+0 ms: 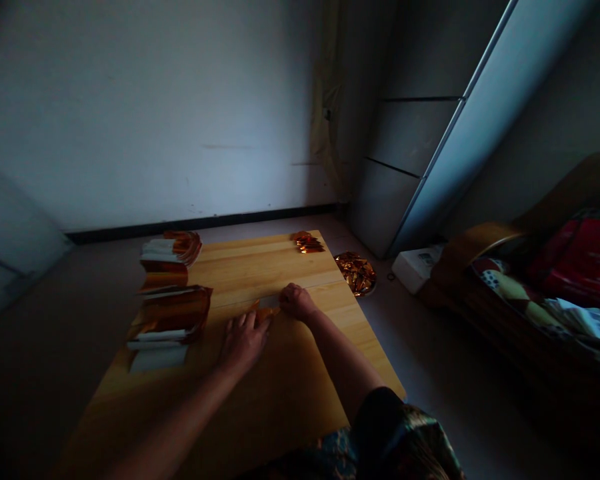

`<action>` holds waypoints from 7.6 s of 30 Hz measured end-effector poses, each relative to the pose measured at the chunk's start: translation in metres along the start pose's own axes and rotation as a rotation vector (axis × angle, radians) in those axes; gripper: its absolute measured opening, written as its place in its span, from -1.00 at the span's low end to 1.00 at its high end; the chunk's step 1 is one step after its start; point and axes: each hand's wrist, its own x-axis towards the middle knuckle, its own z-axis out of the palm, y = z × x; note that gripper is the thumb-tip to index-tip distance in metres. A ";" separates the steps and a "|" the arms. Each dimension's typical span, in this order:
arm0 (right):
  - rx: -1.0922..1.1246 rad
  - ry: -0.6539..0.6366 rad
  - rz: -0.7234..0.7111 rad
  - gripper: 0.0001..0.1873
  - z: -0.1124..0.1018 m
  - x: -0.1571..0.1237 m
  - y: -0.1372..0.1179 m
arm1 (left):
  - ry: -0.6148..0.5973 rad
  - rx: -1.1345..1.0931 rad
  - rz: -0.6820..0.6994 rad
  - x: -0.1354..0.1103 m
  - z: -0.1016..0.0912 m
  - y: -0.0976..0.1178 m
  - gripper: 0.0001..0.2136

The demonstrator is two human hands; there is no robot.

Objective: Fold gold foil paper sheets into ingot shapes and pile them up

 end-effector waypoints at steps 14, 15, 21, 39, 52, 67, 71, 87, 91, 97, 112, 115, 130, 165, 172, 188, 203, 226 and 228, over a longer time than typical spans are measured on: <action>0.019 -0.078 0.116 -0.79 -0.007 0.000 -0.011 | -0.003 -0.035 0.000 0.001 0.003 -0.002 -0.61; 0.024 -0.082 0.123 -0.80 -0.008 0.000 -0.010 | -0.010 -0.034 -0.002 0.001 0.002 -0.002 -0.61; 0.041 -0.084 0.180 -0.83 -0.008 0.003 -0.012 | -0.015 -0.024 0.007 0.002 0.000 -0.002 -0.62; 0.021 -0.089 0.225 -0.87 -0.009 0.008 -0.011 | -0.034 -0.030 -0.010 0.004 0.000 -0.001 -0.63; -0.253 -0.154 0.281 -0.66 0.000 0.019 -0.024 | -0.042 -0.038 -0.005 0.003 -0.003 0.000 -0.62; -0.242 -0.039 -0.010 -0.78 -0.003 -0.028 -0.036 | 0.090 -0.149 -0.136 0.010 0.003 -0.010 -0.78; -0.252 -0.024 0.008 -0.76 0.006 -0.053 -0.053 | 0.164 -0.226 -0.141 0.013 0.008 -0.018 -0.82; -0.036 0.055 -0.305 -0.84 0.016 -0.044 -0.019 | 0.086 -0.376 0.050 0.030 0.020 -0.055 -0.93; -0.069 0.041 -0.296 -0.89 0.019 -0.038 -0.019 | 0.088 -0.362 0.065 0.029 0.021 -0.055 -0.88; -0.072 0.021 -0.324 -0.89 0.018 -0.033 -0.025 | 0.083 -0.351 0.094 0.029 0.022 -0.057 -0.75; 0.304 0.073 -0.492 -0.76 0.021 -0.029 -0.018 | 0.136 -0.314 0.127 0.027 0.027 -0.060 -0.56; 0.332 0.116 -0.479 -0.70 0.024 -0.030 -0.016 | 0.143 -0.316 0.115 0.027 0.026 -0.060 -0.57; 0.168 -0.095 -0.394 -0.92 0.015 -0.015 -0.017 | 0.114 -0.341 0.147 0.026 0.023 -0.063 -0.65; -0.152 -0.135 -0.049 -0.84 0.008 -0.010 -0.049 | 0.090 -0.342 0.131 0.028 0.025 -0.061 -0.57; 0.039 0.024 -0.021 -0.89 0.015 -0.010 -0.031 | 0.095 -0.350 0.142 0.025 0.016 -0.056 -0.70; 0.074 0.088 0.010 -0.89 0.020 -0.009 -0.032 | 0.086 -0.338 0.120 0.026 0.021 -0.058 -0.59; -0.201 0.011 -0.018 -0.78 0.025 -0.042 -0.075 | 0.093 -0.289 -0.057 0.020 0.017 -0.037 -0.81; -0.365 -0.038 -0.129 -0.78 -0.004 -0.032 -0.041 | 0.193 -0.168 0.236 0.039 0.022 -0.061 -0.79; -0.358 -0.021 -0.126 -0.78 -0.002 -0.030 -0.037 | 0.198 -0.186 0.249 0.041 0.023 -0.063 -0.82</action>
